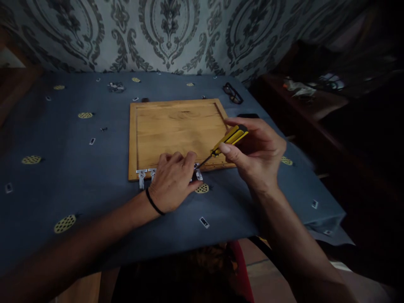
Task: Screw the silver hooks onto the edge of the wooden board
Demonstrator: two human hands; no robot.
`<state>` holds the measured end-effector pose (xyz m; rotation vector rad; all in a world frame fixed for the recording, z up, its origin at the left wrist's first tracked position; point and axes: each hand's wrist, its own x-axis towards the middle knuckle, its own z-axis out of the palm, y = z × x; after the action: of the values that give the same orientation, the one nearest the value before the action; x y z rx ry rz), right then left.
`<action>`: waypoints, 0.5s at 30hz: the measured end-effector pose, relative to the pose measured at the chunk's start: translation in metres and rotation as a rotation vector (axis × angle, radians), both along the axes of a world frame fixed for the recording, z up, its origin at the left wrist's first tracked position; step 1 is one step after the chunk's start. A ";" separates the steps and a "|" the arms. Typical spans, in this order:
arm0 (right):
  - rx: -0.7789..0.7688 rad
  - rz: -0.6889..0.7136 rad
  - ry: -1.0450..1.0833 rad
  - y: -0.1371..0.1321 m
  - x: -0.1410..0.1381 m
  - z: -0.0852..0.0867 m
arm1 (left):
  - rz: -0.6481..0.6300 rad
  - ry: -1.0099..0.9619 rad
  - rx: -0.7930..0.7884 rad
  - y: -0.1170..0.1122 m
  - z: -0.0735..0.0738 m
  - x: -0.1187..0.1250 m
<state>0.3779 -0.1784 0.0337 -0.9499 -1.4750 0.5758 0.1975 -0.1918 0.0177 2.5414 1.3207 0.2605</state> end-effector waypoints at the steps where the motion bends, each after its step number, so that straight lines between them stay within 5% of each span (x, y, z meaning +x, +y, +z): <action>1: -0.005 0.002 -0.006 -0.001 0.000 0.000 | -0.001 -0.002 -0.004 0.000 0.000 0.000; 15: -0.046 0.037 -0.005 -0.003 0.000 -0.002 | 0.002 0.006 -0.004 -0.001 0.002 0.001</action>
<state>0.3778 -0.1813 0.0312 -0.9625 -1.4915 0.6370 0.1982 -0.1923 0.0197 2.5394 1.3251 0.2497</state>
